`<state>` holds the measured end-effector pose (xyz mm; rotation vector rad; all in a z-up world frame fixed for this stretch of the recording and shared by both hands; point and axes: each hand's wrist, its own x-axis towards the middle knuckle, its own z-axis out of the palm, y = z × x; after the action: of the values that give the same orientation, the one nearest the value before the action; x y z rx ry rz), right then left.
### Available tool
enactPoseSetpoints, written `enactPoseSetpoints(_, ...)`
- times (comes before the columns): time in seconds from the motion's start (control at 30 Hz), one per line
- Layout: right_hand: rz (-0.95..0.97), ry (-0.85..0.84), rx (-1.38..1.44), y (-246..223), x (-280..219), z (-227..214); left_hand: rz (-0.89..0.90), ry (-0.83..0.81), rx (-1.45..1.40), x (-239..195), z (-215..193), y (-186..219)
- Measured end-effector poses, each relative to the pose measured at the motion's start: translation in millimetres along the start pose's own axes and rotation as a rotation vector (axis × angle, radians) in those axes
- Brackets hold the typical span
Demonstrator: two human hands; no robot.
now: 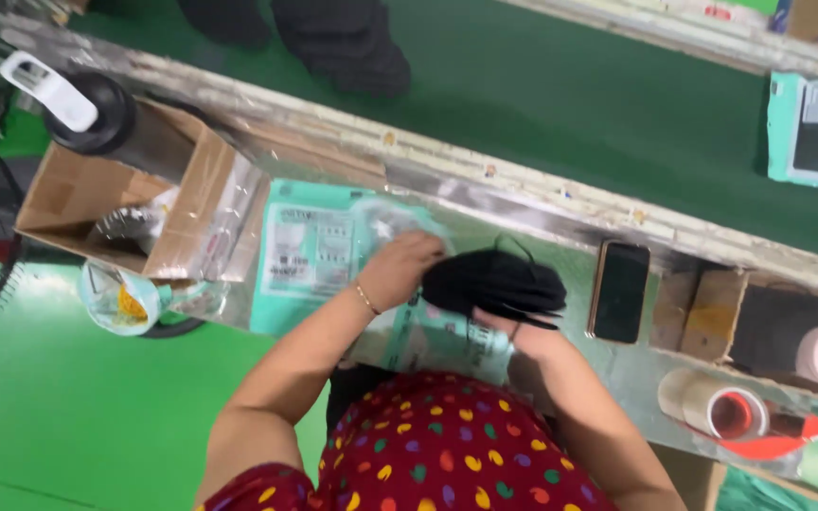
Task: Packing black fabric face masks into individual plastic bags at a factory station.
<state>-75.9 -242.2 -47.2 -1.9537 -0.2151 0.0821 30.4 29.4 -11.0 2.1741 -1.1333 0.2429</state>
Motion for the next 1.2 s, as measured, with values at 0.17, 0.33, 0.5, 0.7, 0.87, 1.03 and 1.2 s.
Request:
enactPoseSetpoints(0.17, 0.423, 0.319, 0.39, 31, 11, 9, 0.244, -0.18, 0.035, 8, -4, 10)
enactPoseSetpoints(0.33, 0.081, 0.34, 0.202, -33, 12, 11, 0.235, -0.229, -0.022, 1, 0, 26)
enactPoseSetpoints(0.5, 0.107, 0.146, 0.251, -17, 4, 21, 0.124, 0.067, -0.231, 27, -26, 35)
enactPoseSetpoints(0.7, 0.156, -0.206, -0.036, -33, 11, 20, -0.034, 0.118, -0.172, 20, -13, 44)
enactPoseSetpoints(0.87, 0.251, -0.196, 0.147, -5, -2, 22, -0.179, 0.242, -0.114, 27, -22, 42)
enactPoseSetpoints(1.03, 0.264, -0.386, -0.285, -29, 3, 26, 0.089, 0.08, -0.095, 33, 1, 60)
enactPoseSetpoints(1.2, -0.011, -0.097, -0.097, -6, -5, 4, -0.427, 0.161, -0.157, 31, 10, 28)
